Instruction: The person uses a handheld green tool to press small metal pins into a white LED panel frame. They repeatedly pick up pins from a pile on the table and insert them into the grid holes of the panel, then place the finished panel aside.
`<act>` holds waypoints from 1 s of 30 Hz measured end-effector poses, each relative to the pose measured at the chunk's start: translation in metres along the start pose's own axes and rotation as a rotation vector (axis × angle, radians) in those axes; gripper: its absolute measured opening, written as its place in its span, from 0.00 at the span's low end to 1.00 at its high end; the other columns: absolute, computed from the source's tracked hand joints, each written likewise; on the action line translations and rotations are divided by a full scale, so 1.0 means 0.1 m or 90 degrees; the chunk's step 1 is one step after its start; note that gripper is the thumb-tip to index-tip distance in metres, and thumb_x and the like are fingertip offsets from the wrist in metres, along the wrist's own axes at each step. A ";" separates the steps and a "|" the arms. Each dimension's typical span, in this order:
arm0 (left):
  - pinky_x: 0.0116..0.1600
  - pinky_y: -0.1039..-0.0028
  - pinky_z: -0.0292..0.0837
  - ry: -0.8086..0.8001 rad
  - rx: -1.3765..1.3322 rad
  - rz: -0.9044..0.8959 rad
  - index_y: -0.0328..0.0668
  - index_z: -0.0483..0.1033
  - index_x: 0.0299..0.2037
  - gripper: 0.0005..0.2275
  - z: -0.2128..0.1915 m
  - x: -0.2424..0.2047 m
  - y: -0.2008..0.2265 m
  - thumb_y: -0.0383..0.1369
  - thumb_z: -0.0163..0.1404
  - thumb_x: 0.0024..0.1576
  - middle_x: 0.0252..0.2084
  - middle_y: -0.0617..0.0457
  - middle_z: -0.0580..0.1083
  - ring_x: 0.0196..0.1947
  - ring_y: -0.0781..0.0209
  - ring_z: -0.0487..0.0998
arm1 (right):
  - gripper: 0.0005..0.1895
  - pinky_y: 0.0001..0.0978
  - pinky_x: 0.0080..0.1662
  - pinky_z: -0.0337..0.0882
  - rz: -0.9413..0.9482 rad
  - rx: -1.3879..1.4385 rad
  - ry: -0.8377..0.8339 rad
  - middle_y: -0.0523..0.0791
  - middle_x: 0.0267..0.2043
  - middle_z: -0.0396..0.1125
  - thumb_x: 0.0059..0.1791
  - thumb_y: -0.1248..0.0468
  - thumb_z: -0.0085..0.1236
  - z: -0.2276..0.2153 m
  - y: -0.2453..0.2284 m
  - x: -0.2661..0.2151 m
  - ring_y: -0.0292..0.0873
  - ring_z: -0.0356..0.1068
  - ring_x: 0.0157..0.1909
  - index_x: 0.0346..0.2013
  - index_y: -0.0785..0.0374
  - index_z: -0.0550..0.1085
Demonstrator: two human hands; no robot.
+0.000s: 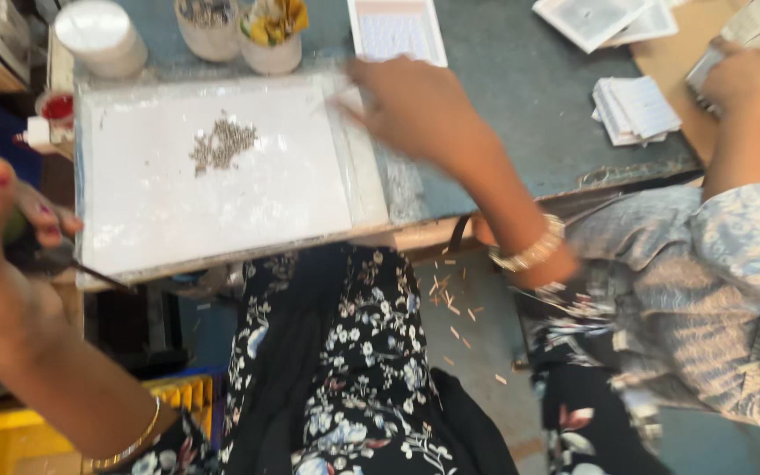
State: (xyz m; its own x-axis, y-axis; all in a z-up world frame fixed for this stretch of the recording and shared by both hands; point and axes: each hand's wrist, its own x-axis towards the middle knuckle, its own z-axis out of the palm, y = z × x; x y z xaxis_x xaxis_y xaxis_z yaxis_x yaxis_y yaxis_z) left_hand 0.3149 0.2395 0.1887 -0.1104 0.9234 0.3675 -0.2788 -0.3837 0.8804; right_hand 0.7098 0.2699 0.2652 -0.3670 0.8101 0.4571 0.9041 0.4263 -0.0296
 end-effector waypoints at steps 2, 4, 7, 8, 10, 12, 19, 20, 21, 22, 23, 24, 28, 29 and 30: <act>0.40 0.76 0.70 0.023 0.022 0.000 0.36 0.67 0.43 0.07 0.11 -0.07 0.08 0.27 0.52 0.71 0.29 0.51 0.67 0.27 0.65 0.68 | 0.31 0.36 0.26 0.76 0.422 0.269 -0.177 0.54 0.20 0.72 0.56 0.47 0.49 0.83 0.81 0.11 0.45 0.75 0.20 0.24 0.73 0.73; 0.40 0.75 0.72 0.035 0.050 0.019 0.35 0.67 0.42 0.07 0.25 -0.12 0.15 0.26 0.54 0.70 0.30 0.51 0.68 0.28 0.65 0.70 | 0.33 0.40 0.21 0.75 0.609 0.567 -0.131 0.58 0.23 0.72 0.56 0.45 0.47 1.66 1.43 0.10 0.50 0.76 0.20 0.34 0.79 0.72; 0.37 0.76 0.73 0.034 0.060 0.034 0.32 0.70 0.42 0.07 0.43 -0.14 0.18 0.26 0.56 0.67 0.29 0.51 0.70 0.26 0.65 0.72 | 0.27 0.39 0.20 0.75 0.687 0.812 0.098 0.63 0.25 0.71 0.51 0.48 0.49 2.57 1.93 0.08 0.55 0.75 0.21 0.55 0.65 0.61; 0.37 0.77 0.73 0.034 0.065 0.032 0.31 0.71 0.42 0.07 0.46 -0.13 0.17 0.26 0.57 0.66 0.30 0.51 0.71 0.26 0.65 0.73 | 0.27 0.38 0.20 0.75 0.699 0.872 0.162 0.63 0.26 0.71 0.51 0.48 0.48 2.79 1.96 0.12 0.54 0.74 0.21 0.54 0.65 0.60; 0.35 0.77 0.72 0.033 0.086 0.021 0.30 0.72 0.42 0.06 0.51 -0.09 0.14 0.26 0.57 0.63 0.31 0.52 0.73 0.26 0.66 0.76 | 0.23 0.38 0.20 0.76 0.714 0.910 0.245 0.61 0.27 0.72 0.53 0.54 0.46 2.99 1.98 0.25 0.53 0.75 0.21 0.49 0.75 0.64; 0.33 0.78 0.70 0.041 0.103 -0.009 0.32 0.72 0.42 0.06 0.53 -0.05 0.10 0.26 0.57 0.61 0.31 0.52 0.73 0.26 0.66 0.76 | 0.21 0.37 0.20 0.75 0.703 0.930 0.316 0.59 0.27 0.72 0.54 0.59 0.45 3.06 2.00 0.35 0.51 0.75 0.20 0.46 0.80 0.67; 0.29 0.81 0.66 0.024 0.071 -0.038 0.33 0.72 0.40 0.07 0.58 0.03 -0.07 0.27 0.57 0.59 0.25 0.54 0.71 0.22 0.67 0.74 | 0.15 0.28 0.14 0.61 0.505 0.883 0.029 0.48 0.17 0.66 0.52 0.64 0.47 2.15 1.39 -0.24 0.39 0.63 0.12 0.30 0.77 0.71; 0.29 0.81 0.66 0.024 0.073 -0.043 0.33 0.72 0.40 0.07 0.60 0.04 -0.09 0.28 0.57 0.59 0.24 0.54 0.71 0.22 0.67 0.74 | 0.14 0.29 0.13 0.59 0.482 0.889 -0.047 0.48 0.15 0.66 0.51 0.64 0.46 1.94 1.21 -0.38 0.39 0.61 0.10 0.29 0.76 0.70; 0.29 0.81 0.67 0.019 0.063 -0.044 0.33 0.73 0.39 0.07 0.61 0.03 -0.10 0.28 0.57 0.59 0.24 0.54 0.71 0.22 0.68 0.74 | 0.15 0.29 0.11 0.57 0.454 0.882 -0.131 0.49 0.15 0.66 0.50 0.64 0.47 1.79 0.99 -0.48 0.40 0.60 0.09 0.29 0.78 0.70; 0.29 0.80 0.67 0.012 0.051 -0.044 0.33 0.73 0.39 0.07 0.64 0.04 -0.12 0.28 0.57 0.59 0.24 0.54 0.71 0.21 0.68 0.73 | 0.17 0.29 0.10 0.56 0.425 0.871 -0.211 0.49 0.15 0.66 0.50 0.64 0.47 1.67 0.78 -0.53 0.40 0.59 0.08 0.28 0.80 0.70; 0.29 0.80 0.68 0.004 0.039 -0.044 0.33 0.73 0.39 0.07 0.66 0.05 -0.12 0.28 0.58 0.59 0.23 0.54 0.71 0.21 0.69 0.73 | 0.15 0.29 0.11 0.57 0.417 0.850 -0.256 0.49 0.15 0.66 0.50 0.64 0.47 1.61 0.55 -0.56 0.40 0.60 0.09 0.29 0.78 0.71; 0.29 0.80 0.68 -0.008 0.041 -0.048 0.34 0.73 0.38 0.07 0.68 0.04 -0.12 0.28 0.58 0.59 0.23 0.54 0.71 0.21 0.69 0.73 | 0.14 0.29 0.11 0.59 0.410 0.826 -0.300 0.49 0.16 0.66 0.50 0.64 0.48 1.58 0.35 -0.58 0.39 0.61 0.09 0.31 0.77 0.71; 0.29 0.80 0.68 -0.042 0.057 -0.065 0.34 0.73 0.34 0.08 0.72 -0.03 -0.07 0.29 0.58 0.59 0.22 0.54 0.72 0.21 0.69 0.74 | 0.13 0.31 0.11 0.59 0.463 0.799 -0.404 0.50 0.14 0.63 0.50 0.64 0.48 1.69 -0.13 -0.54 0.42 0.63 0.09 0.32 0.76 0.68; 0.29 0.80 0.68 -0.048 0.063 -0.069 0.34 0.72 0.33 0.09 0.73 -0.07 -0.05 0.30 0.58 0.59 0.22 0.54 0.72 0.21 0.68 0.74 | 0.14 0.31 0.11 0.60 0.451 0.793 -0.395 0.51 0.15 0.64 0.51 0.64 0.48 1.71 -0.19 -0.53 0.42 0.64 0.10 0.32 0.76 0.69; 0.30 0.80 0.68 -0.058 0.057 -0.073 0.34 0.73 0.33 0.09 0.73 -0.08 -0.02 0.30 0.58 0.59 0.23 0.54 0.72 0.21 0.69 0.74 | 0.15 0.31 0.12 0.61 0.437 0.786 -0.383 0.51 0.16 0.66 0.52 0.63 0.47 1.71 -0.23 -0.50 0.42 0.64 0.10 0.32 0.77 0.70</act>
State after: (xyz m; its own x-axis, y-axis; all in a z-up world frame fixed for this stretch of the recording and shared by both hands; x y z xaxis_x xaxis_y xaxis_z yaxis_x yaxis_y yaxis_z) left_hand 0.3862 0.2324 0.2054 0.0050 0.9583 0.2857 -0.1975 -0.2791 0.9397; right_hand 0.6695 0.2882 0.0909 -0.2740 0.8920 -0.3595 0.3022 -0.2750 -0.9127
